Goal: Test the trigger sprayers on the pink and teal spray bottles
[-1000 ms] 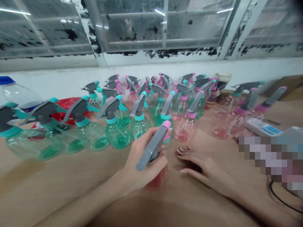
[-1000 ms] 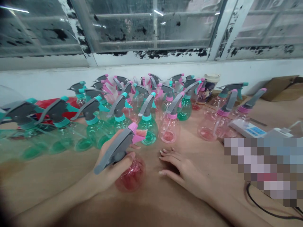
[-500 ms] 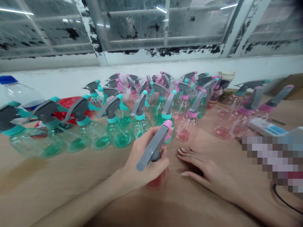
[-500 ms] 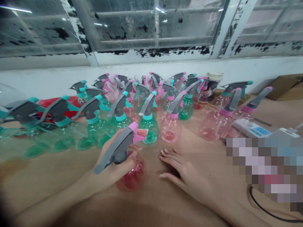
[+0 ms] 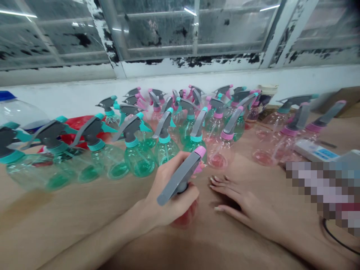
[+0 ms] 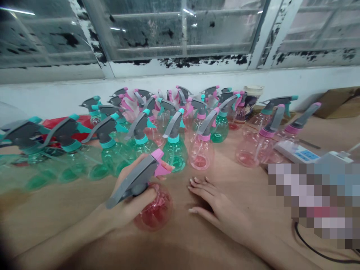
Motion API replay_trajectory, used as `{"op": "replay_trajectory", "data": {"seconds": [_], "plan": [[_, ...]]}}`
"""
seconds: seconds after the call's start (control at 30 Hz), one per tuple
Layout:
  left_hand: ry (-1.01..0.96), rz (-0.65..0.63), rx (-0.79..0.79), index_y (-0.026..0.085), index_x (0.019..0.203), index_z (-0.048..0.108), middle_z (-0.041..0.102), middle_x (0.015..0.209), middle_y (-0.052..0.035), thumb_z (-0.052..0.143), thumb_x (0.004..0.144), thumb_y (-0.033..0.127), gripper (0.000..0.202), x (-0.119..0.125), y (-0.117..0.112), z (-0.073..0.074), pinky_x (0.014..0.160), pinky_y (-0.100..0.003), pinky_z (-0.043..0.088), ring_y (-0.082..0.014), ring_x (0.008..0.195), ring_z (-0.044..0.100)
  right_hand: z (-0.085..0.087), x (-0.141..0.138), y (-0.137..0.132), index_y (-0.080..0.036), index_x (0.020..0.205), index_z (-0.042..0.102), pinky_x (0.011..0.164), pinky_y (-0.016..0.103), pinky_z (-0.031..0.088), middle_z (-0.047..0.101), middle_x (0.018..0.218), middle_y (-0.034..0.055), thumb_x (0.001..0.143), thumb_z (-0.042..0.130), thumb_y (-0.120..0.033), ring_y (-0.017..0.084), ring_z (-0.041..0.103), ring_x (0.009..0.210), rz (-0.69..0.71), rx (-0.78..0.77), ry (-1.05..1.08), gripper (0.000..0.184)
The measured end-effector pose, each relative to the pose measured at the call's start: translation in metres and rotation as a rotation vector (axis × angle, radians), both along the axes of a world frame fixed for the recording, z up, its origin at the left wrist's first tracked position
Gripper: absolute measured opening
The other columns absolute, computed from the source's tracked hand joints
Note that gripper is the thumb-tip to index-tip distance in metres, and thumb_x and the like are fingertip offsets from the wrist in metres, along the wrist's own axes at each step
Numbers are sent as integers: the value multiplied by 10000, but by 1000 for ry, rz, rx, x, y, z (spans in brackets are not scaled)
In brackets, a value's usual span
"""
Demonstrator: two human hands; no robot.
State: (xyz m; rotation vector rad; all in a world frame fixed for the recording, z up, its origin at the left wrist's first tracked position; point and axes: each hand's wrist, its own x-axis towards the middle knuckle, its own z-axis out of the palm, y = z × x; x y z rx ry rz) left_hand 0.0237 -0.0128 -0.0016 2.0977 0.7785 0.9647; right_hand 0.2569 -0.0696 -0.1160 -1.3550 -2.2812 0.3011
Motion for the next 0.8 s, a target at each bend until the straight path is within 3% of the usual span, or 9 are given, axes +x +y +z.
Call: {"op": "replay_trajectory", "data": {"seconds": [0.27,0.43,0.5,0.6,0.73,0.8], "plan": [[29,19,29,245,740,400,410,626,64,474,666,156,137,1,2,1,497,-250,364,-112,510,401,0,0,0,-220,1333,561,1087,511,418,564,1393,88,919,585,-393,265,517,1290,-9,-19,29,450],[25,3,-28,264,948,529,451,612,80,469,664,157,309,0,1,0,434,-242,343,-97,428,346,2,0,-1,-189,1328,563,1092,519,408,560,1395,102,924,575,-404,265,514,1293,3,-20,1,458],[36,27,-21,264,1003,549,522,668,69,481,670,143,361,0,-1,-2,465,-242,399,-94,438,403,3,0,-1,-195,1335,556,1095,512,407,562,1393,98,923,578,-401,261,514,1294,2,-18,0,461],[17,74,23,257,1046,558,617,824,32,493,696,126,379,0,-3,-5,624,-252,511,-119,605,591,2,0,-1,-212,1344,549,1098,508,404,565,1393,91,920,588,-390,257,513,1295,-5,-21,15,462],[-7,114,30,252,1082,543,594,691,58,514,744,140,357,1,-6,-10,719,-262,546,-142,677,666,4,0,0,-186,1337,551,1102,512,396,563,1393,100,922,582,-407,256,508,1300,4,-23,-6,472],[-6,137,19,242,1117,535,646,774,32,524,753,149,376,1,-6,-11,713,-263,551,-149,720,680,6,0,0,-173,1336,550,1107,510,389,556,1398,104,928,571,-409,252,504,1303,12,-24,-18,472]]}}
